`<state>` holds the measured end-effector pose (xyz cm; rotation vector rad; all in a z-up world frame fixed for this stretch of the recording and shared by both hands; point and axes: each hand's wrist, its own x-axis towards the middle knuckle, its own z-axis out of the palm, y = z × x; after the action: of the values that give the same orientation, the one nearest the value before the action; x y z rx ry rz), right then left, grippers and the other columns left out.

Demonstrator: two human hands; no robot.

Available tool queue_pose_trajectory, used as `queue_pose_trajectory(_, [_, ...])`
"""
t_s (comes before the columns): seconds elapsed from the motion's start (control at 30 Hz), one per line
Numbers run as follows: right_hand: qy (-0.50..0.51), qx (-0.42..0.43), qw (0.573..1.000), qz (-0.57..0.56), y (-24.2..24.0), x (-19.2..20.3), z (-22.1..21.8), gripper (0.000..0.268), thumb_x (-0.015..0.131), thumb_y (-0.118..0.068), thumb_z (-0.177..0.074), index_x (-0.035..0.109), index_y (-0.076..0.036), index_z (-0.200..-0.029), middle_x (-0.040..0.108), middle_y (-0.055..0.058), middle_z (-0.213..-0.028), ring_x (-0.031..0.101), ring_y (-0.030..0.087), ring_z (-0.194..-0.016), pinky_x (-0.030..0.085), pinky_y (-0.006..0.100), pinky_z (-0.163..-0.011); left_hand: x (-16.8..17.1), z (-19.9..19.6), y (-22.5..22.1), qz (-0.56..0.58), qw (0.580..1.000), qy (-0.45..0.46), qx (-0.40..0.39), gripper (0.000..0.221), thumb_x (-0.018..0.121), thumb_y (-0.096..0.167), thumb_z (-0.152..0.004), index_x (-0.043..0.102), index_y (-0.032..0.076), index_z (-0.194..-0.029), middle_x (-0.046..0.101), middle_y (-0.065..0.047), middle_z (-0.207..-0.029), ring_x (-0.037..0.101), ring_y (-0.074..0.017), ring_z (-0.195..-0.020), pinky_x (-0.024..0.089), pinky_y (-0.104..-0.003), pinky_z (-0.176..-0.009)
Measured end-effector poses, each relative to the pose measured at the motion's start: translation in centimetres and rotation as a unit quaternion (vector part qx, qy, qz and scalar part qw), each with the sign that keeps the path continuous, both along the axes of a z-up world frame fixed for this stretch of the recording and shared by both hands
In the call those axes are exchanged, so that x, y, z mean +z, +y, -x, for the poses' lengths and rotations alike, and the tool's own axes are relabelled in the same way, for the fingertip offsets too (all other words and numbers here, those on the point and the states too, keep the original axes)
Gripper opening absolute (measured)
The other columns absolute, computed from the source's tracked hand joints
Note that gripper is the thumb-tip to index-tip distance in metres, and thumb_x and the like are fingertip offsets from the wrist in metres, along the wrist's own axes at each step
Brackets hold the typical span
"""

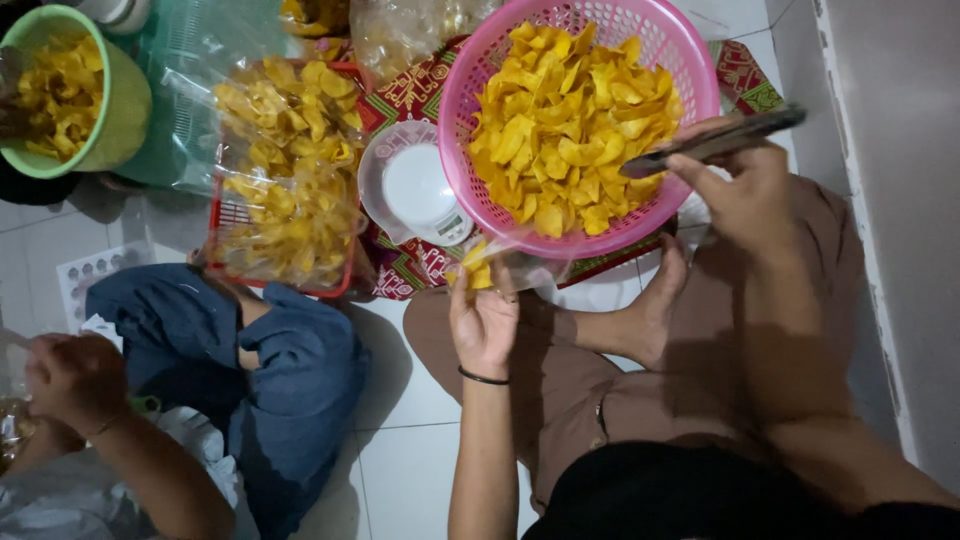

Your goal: Workers are sitting on the floor manually packing yellow chips from a large basket into individual plastic bags using tongs.

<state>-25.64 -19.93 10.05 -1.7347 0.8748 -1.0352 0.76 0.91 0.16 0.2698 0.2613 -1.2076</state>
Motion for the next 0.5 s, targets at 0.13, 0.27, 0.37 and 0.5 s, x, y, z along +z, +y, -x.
queue_pose_trajectory(0.13, [-0.093,0.055,0.994,0.011,-1.1,-1.6,3.4,0.035,0.077,0.001,-0.1,0.063,-0.005,-0.132,0.073,0.009,-0.118,0.058,0.006,-0.077,0.046,0.015,-0.068,0.0,0.3,-0.2,0.006,1.0,-0.008,-0.006,0.037,0.059,0.014,-0.11,0.056,-0.002,-0.143,0.069,-0.019,-0.134,0.071,-0.0271,-0.122,0.064,-0.036,-0.103])
queue_pose_trajectory(0.27, [-0.137,0.107,0.985,-0.003,-0.7,-0.2,4.0,0.034,0.07,0.002,-0.101,0.059,-0.008,-0.132,0.073,0.012,-0.124,0.06,0.014,-0.093,0.053,0.028,-0.089,-0.3,0.2,-0.2,0.019,1.0,0.0,-0.013,0.034,0.061,0.012,-0.109,0.058,0.0,-0.14,0.07,-0.017,-0.132,0.071,-0.0273,-0.122,0.064,-0.038,-0.103])
queue_pose_trajectory(0.37, [-0.029,0.022,0.999,-0.004,0.1,0.8,2.2,0.033,0.076,0.006,-0.101,0.062,-0.001,-0.13,0.074,0.015,-0.123,0.058,0.015,-0.093,0.049,0.028,-0.09,0.0,0.1,-0.3,0.017,1.0,-0.009,-0.014,0.033,0.061,0.013,-0.109,0.059,0.0,-0.141,0.07,-0.017,-0.133,0.071,-0.0273,-0.123,0.064,-0.037,-0.103])
queue_pose_trajectory(0.5, [0.103,-0.01,0.992,0.067,0.4,0.2,-0.8,0.038,0.085,0.003,-0.094,0.068,0.005,-0.128,0.077,0.023,-0.114,0.076,0.028,-0.091,0.066,0.034,-0.075,0.3,0.1,-0.2,0.003,1.0,-0.014,-0.003,0.032,0.062,0.012,-0.108,0.06,0.001,-0.138,0.07,-0.017,-0.132,0.073,-0.0268,-0.119,0.066,-0.035,-0.099])
